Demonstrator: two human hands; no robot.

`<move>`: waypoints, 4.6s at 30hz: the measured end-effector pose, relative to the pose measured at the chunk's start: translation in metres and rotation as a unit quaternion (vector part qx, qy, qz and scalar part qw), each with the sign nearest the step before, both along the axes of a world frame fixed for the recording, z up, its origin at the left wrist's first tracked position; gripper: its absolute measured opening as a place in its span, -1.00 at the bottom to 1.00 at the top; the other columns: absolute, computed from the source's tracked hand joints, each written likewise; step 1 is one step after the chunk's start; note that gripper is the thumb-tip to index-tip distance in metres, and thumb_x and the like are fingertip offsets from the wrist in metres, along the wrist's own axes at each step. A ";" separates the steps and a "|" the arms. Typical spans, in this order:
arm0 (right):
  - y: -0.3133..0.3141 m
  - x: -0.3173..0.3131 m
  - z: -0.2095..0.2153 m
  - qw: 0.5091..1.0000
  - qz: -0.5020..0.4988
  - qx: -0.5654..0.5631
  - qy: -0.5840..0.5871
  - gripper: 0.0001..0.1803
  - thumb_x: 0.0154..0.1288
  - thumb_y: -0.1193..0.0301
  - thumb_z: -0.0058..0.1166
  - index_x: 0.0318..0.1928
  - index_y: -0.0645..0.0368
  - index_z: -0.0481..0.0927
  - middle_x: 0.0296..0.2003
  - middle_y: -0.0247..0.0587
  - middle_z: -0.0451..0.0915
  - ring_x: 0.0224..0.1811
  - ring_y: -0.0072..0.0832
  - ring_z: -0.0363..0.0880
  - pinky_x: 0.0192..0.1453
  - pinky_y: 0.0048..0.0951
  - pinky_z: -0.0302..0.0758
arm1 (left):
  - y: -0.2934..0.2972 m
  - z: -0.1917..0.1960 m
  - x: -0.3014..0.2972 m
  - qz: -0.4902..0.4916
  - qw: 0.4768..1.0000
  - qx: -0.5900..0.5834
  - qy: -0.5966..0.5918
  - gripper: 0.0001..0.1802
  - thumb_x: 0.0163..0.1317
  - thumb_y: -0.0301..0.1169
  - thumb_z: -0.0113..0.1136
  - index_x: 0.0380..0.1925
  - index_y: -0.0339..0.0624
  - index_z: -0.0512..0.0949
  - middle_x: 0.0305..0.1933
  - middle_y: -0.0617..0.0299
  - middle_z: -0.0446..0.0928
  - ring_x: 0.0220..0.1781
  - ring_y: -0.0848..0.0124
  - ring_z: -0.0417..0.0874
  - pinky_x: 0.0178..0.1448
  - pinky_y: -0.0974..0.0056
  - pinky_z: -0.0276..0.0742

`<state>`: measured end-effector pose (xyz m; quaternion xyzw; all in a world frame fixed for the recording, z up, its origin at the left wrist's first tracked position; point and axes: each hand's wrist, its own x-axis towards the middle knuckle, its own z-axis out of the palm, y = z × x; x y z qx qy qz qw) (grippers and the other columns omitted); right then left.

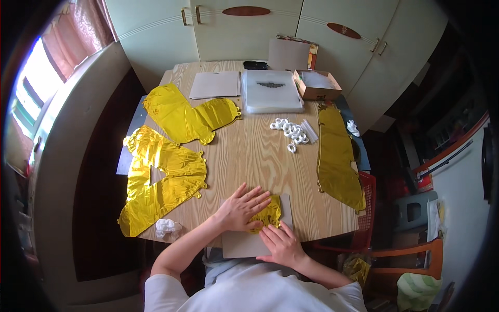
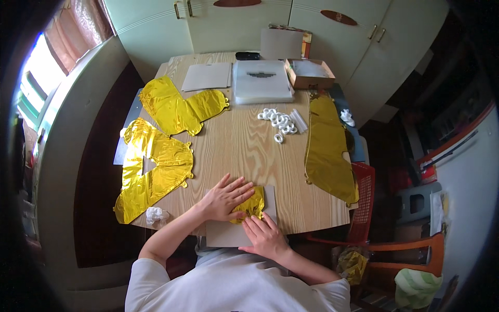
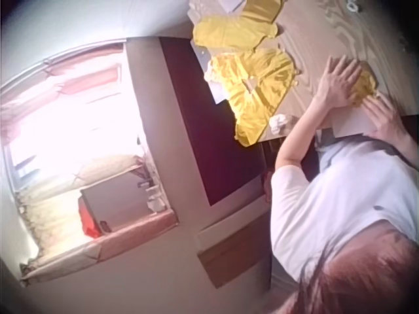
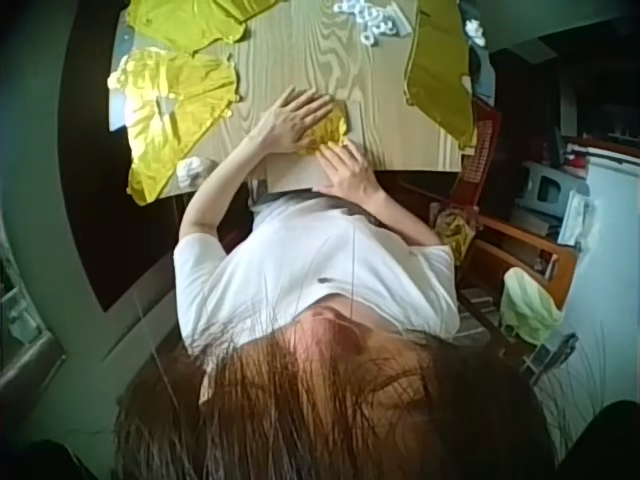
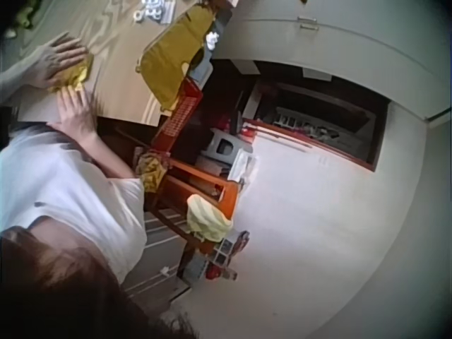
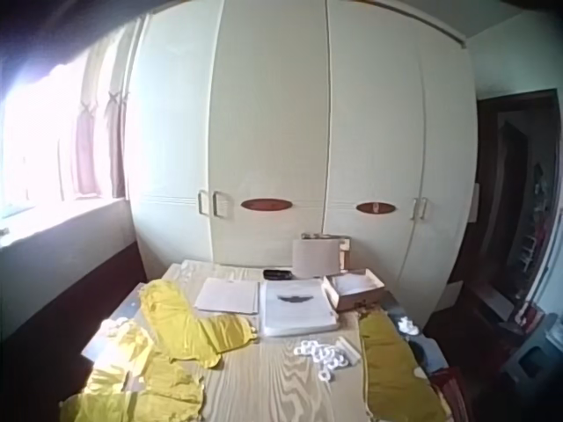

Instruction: The person is manually folding sheets of gold-colored foil on a table.

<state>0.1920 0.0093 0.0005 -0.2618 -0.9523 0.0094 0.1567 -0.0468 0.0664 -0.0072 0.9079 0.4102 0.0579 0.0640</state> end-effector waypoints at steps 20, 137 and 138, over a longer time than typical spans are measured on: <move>0.073 -0.004 -0.011 0.995 -0.071 -0.075 0.015 -0.42 0.20 0.11 0.24 0.12 0.24 0.57 0.16 -0.17 0.57 0.26 -0.35 0.48 0.21 -0.28 0.37 | -0.009 0.005 0.004 0.062 0.996 -0.059 -0.036 0.03 0.25 0.34 -0.09 0.43 -0.31 0.15 0.52 0.06 0.18 0.60 0.21 0.05 0.59 -0.22 -0.30; -0.012 0.119 0.043 0.963 -0.098 0.113 0.225 -0.72 0.22 0.66 0.07 -0.07 0.24 0.68 -0.10 -0.13 0.70 0.01 -0.22 0.69 0.14 -0.17 0.60 | -0.016 0.044 -0.005 -0.004 0.998 0.026 0.054 -0.12 0.24 0.09 0.12 0.41 -0.24 0.19 0.45 0.02 0.26 0.48 -0.04 0.25 0.49 -0.17 0.14; -0.013 0.121 0.043 0.962 -0.103 0.116 0.227 -0.73 0.23 0.66 0.08 -0.07 0.24 0.68 -0.09 -0.13 0.70 0.01 -0.21 0.69 0.14 -0.16 0.60 | -0.017 0.046 -0.004 -0.001 0.998 0.023 0.061 -0.10 0.23 0.08 0.14 0.42 -0.23 0.17 0.45 0.02 0.25 0.48 -0.04 0.24 0.49 -0.16 0.13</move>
